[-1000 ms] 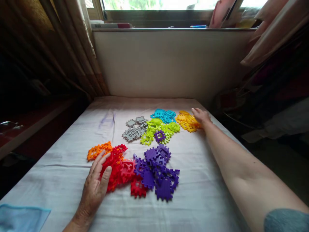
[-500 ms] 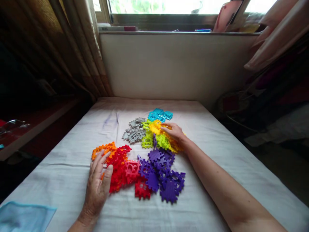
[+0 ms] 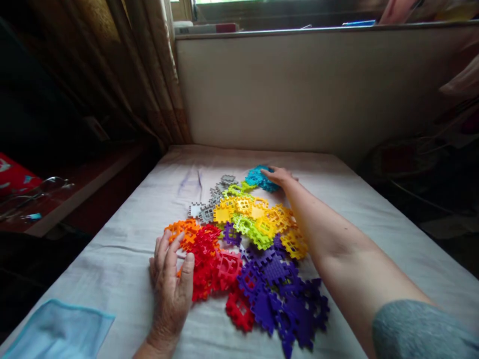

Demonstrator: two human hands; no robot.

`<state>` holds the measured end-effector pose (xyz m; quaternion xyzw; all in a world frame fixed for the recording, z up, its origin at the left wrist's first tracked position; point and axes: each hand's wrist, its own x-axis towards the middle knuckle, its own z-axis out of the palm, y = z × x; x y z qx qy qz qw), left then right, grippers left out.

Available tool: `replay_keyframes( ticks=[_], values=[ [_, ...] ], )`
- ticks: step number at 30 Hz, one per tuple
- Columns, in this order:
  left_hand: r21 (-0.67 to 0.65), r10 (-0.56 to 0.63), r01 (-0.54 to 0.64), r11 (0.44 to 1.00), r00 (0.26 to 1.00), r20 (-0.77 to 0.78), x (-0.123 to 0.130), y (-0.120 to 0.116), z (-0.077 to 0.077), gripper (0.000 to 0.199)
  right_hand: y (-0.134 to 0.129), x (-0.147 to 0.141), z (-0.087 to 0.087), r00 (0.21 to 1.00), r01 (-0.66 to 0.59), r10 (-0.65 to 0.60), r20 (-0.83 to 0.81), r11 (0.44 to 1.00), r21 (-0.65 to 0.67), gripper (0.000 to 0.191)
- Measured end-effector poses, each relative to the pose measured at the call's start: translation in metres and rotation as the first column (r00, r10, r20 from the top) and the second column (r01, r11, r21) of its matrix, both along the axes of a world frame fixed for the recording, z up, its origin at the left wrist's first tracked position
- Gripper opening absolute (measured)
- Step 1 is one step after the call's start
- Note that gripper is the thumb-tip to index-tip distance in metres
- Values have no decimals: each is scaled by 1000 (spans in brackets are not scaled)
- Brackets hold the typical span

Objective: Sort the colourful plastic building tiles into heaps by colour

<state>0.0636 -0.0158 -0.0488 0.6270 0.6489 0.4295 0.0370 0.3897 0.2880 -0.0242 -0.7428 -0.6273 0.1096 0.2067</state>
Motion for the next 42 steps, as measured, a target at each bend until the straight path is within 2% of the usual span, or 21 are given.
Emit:
replay_keyframes(
  ticks=[3, 5, 10, 14, 17, 19, 22, 25, 27, 28, 30, 32, 36, 39, 42],
  values=[
    [-11, 20, -20, 1000, 998, 51, 2, 1, 1, 46, -14, -34, -2, 994, -107, 107, -8, 990, -90, 57],
    [-16, 32, -31, 999, 995, 91, 4, 3, 1, 47, -29, -56, 4, 970, -242, 239, -37, 966, -96, 49],
    [-17, 12, -10, 1000, 991, 130, 7, 8, 1, 48, -80, -102, 15, 838, -534, 508, -202, 839, -103, 31],
    [36, -8, 4, 999, 995, 99, 8, 12, 0, 51, -133, -136, 22, 760, -634, 600, -249, 769, -84, 29],
    [55, -16, 11, 998, 995, 96, 8, 15, -3, 54, -173, -138, 35, 709, -667, 643, -292, 745, 21, 37],
    [59, -21, 14, 998, 994, 111, 7, 17, -4, 55, -198, -118, 44, 718, -630, 624, -309, 771, 91, 42],
    [78, -32, 21, 997, 989, 144, 5, 19, -5, 56, -241, -66, 43, 844, -440, 463, -270, 887, 144, 46],
    [85, -74, 61, 995, 985, 156, 7, 17, -4, 60, -289, -17, 18, 971, -71, 107, -213, 983, 172, 49],
    [60, -101, 93, 994, 983, 152, 13, 13, -3, 63, -316, -4, -6, 975, 108, -77, -207, 984, 140, 55],
    [44, -113, 107, 993, 982, 149, 17, 10, -3, 64, -326, -7, -18, 973, 136, -104, -206, 980, 146, 58],
    [17, -132, 131, 991, 981, 144, 28, 3, -2, 65, -336, -25, -35, 968, 122, -72, -241, 973, 197, 62],
    [4, -147, 148, 989, 978, 147, 40, -4, -2, 65, -333, -56, -41, 951, 90, -6, -308, 962, 258, 64],
    [-8, -114, 118, 993, 971, 210, 57, -11, -2, 63, -311, -118, -25, 908, 102, 26, -419, 954, 281, 71],
    [-14, -59, 66, 998, 951, 305, 61, -6, 0, 57, -293, -149, -5, 883, 86, 71, -464, 947, 309, 65],
    [-30, -41, 58, 998, 908, 417, 57, 1, 9, 52, -280, -174, 12, 864, -12, 173, -473, 946, 323, 58]
  ],
)
